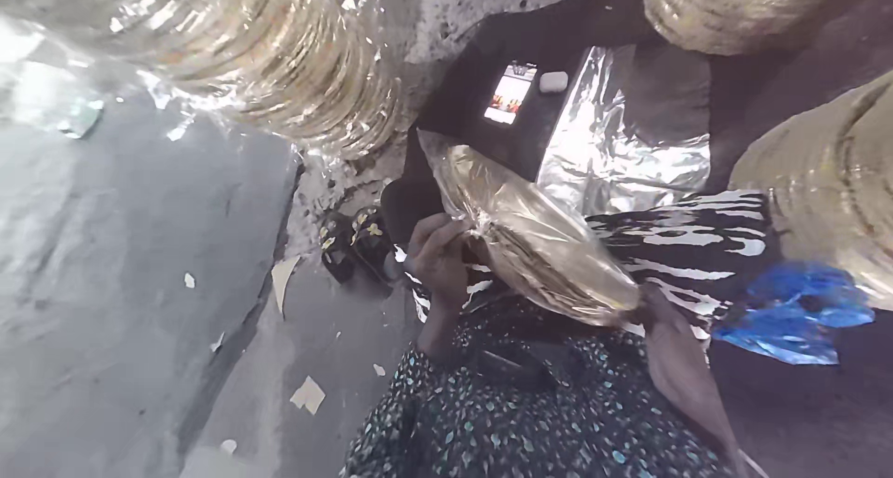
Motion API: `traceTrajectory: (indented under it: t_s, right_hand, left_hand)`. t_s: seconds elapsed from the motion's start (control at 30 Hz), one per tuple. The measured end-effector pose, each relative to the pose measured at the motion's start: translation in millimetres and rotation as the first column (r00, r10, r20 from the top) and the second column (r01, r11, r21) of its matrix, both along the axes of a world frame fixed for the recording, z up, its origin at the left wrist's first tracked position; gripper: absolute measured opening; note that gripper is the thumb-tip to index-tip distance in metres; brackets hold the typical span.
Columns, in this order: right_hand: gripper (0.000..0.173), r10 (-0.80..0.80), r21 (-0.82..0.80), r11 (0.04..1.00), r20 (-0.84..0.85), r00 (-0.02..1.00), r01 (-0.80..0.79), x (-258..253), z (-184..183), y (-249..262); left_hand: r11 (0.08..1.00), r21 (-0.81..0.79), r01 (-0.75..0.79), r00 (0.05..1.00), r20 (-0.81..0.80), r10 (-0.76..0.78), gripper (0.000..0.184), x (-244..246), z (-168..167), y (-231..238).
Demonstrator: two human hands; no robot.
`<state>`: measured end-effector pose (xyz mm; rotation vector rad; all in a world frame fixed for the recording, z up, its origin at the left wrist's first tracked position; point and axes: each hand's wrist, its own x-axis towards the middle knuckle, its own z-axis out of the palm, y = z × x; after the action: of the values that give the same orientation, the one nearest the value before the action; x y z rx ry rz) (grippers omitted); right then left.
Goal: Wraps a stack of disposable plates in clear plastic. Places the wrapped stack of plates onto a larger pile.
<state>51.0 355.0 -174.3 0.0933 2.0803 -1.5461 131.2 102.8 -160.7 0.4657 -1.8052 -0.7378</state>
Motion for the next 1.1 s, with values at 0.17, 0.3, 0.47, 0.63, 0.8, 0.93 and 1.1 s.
traceTrajectory:
  t_s: [0.17, 0.3, 0.47, 0.63, 0.8, 0.93, 1.1]
  right_hand:
    - [0.028, 0.001, -0.036, 0.999, 0.210, 0.978, 0.006, -7, 6, -3]
    - [0.024, 0.167, 0.078, 0.983, -0.001, 0.986, -0.166, -5, -27, 8]
    - [0.031, 0.257, 0.270, 0.943, -0.228, 0.939, -0.193, -27, -29, 25]
    - [0.057, 0.216, 0.068, 0.972, -0.629, 0.746, -0.225, -47, 12, 0]
    - [0.060, 0.477, 0.208, 0.825, -0.756, 0.449, -0.526, -28, 48, -84]
    - [0.038, 0.417, 0.247, 0.881, -0.808, 0.417, -0.404, -14, 39, -101]
    - [0.033, 0.380, 0.200, 0.895, -0.811, 0.445, -0.398, -10, 36, -103]
  left_hand:
    - [0.956, -0.077, 0.282, 0.959, 0.012, -0.282, 0.016, -16, 14, -17]
    - [0.896, -0.150, 0.418, 0.906, 0.001, -0.423, 0.017, -34, 13, -21]
    - [0.878, -0.147, 0.455, 0.890, 0.045, -0.454, 0.016, -39, 11, -14]
    - [0.900, -0.148, 0.411, 0.911, 0.086, -0.402, 0.016, -35, 6, -14]
    - [0.887, -0.144, 0.440, 0.898, 0.065, -0.435, 0.014, -38, 9, -11]
    - [0.940, -0.074, 0.333, 0.942, 0.051, -0.330, 0.012, -32, 2, -11]
    - [0.990, 0.076, 0.118, 0.990, 0.068, -0.123, 0.015, -28, 4, -1]
